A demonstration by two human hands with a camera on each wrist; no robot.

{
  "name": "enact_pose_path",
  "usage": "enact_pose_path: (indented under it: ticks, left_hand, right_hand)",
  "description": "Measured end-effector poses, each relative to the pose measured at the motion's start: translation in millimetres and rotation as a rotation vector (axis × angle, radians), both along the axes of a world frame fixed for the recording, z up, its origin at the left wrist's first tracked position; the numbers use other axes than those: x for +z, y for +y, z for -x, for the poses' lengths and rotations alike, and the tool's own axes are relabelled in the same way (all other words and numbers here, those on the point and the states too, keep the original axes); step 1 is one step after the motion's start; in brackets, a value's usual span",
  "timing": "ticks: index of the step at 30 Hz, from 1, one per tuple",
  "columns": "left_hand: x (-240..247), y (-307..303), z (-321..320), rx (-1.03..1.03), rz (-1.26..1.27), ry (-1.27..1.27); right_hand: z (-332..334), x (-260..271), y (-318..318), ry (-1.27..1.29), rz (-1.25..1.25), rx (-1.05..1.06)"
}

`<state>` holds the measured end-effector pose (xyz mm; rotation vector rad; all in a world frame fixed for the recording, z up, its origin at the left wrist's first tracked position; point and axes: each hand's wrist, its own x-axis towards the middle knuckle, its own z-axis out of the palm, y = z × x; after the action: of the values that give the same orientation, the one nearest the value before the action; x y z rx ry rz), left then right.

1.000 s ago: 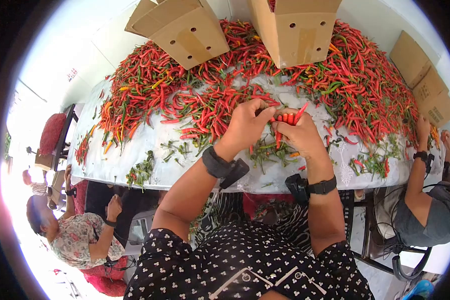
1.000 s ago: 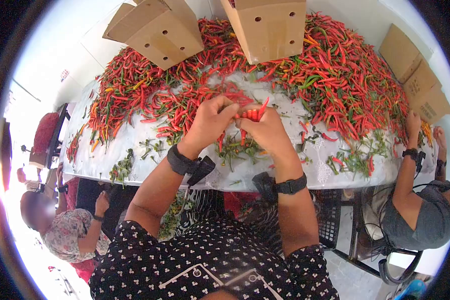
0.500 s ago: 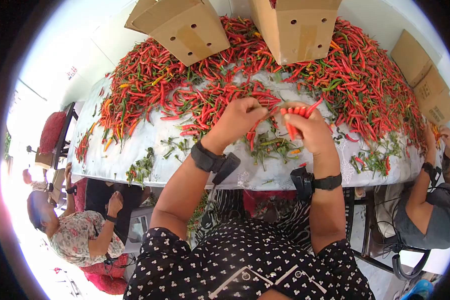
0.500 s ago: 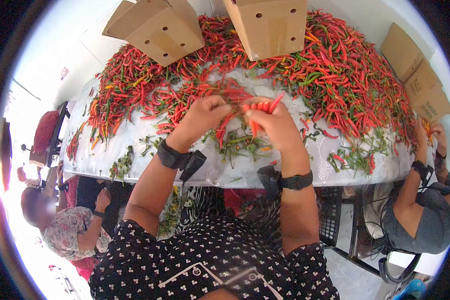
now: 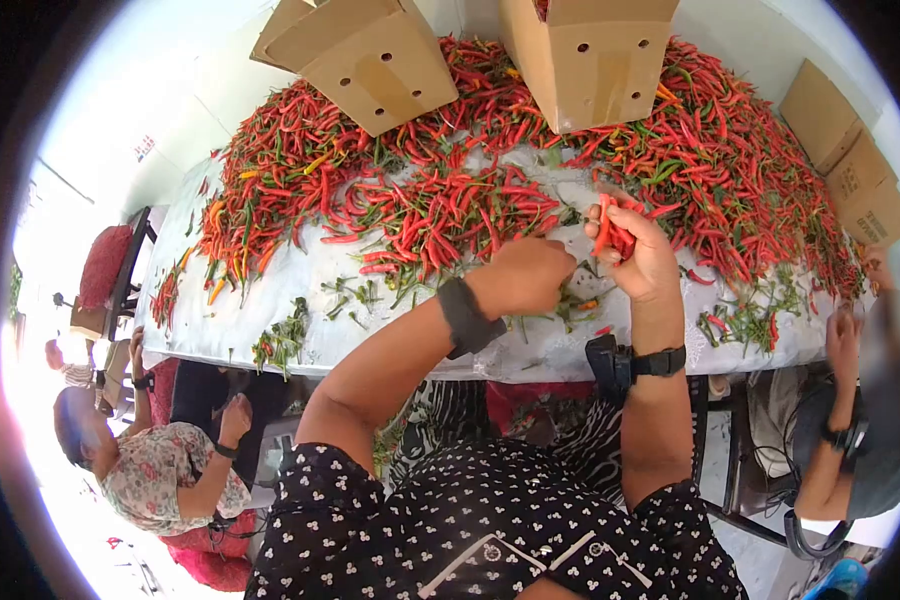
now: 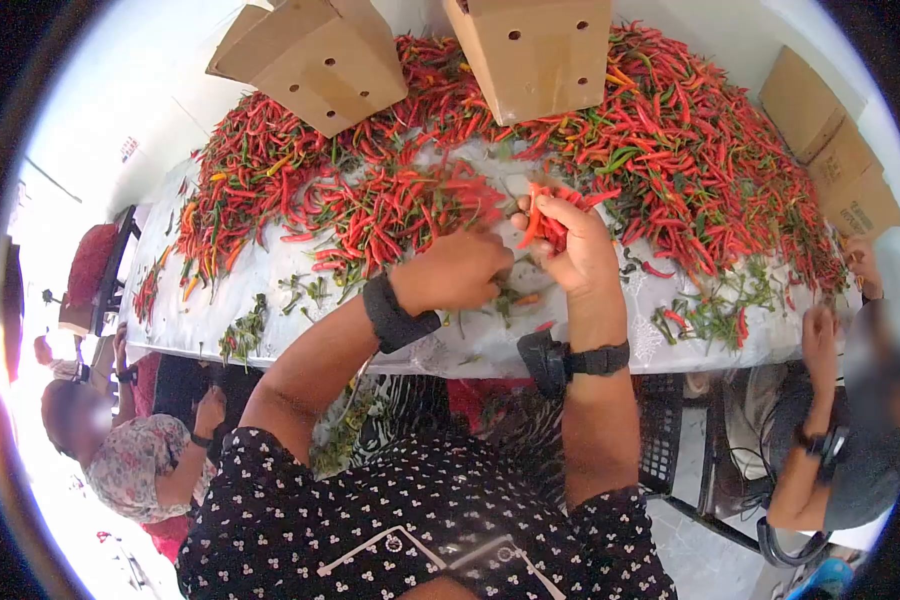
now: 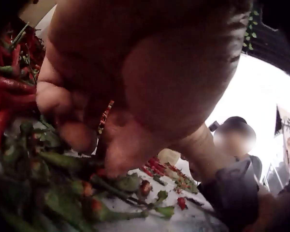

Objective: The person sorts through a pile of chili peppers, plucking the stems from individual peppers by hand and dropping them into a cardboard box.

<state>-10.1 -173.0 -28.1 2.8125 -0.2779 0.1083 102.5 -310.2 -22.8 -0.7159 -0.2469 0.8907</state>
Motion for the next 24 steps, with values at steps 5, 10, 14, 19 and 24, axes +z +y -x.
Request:
enact_pose_path:
  ticks: [5,10,14,19,24]
  left_hand:
    - [10.3,10.1,7.1,0.009,0.19,-0.052]
    - [20.5,32.1,27.9,0.219,0.823,-0.059]
    - [20.6,46.3,37.4,0.282,1.143,-0.012]
    - [15.6,60.3,38.9,0.278,1.482,0.034]
    - [9.1,61.1,36.3,0.258,1.692,-0.004]
  right_hand:
    - [0.6,-2.2,-3.1,-0.122,0.063,-0.112]
    - [4.9,17.0,-5.1,-0.31,0.145,-0.269]
    - [2.3,75.9,-8.9,-0.671,0.188,-0.459]
    - [-32.7,195.2,10.8,-1.108,0.308,-0.738]
    - [-99.4,280.3,78.9,-1.319,0.378,-0.796]
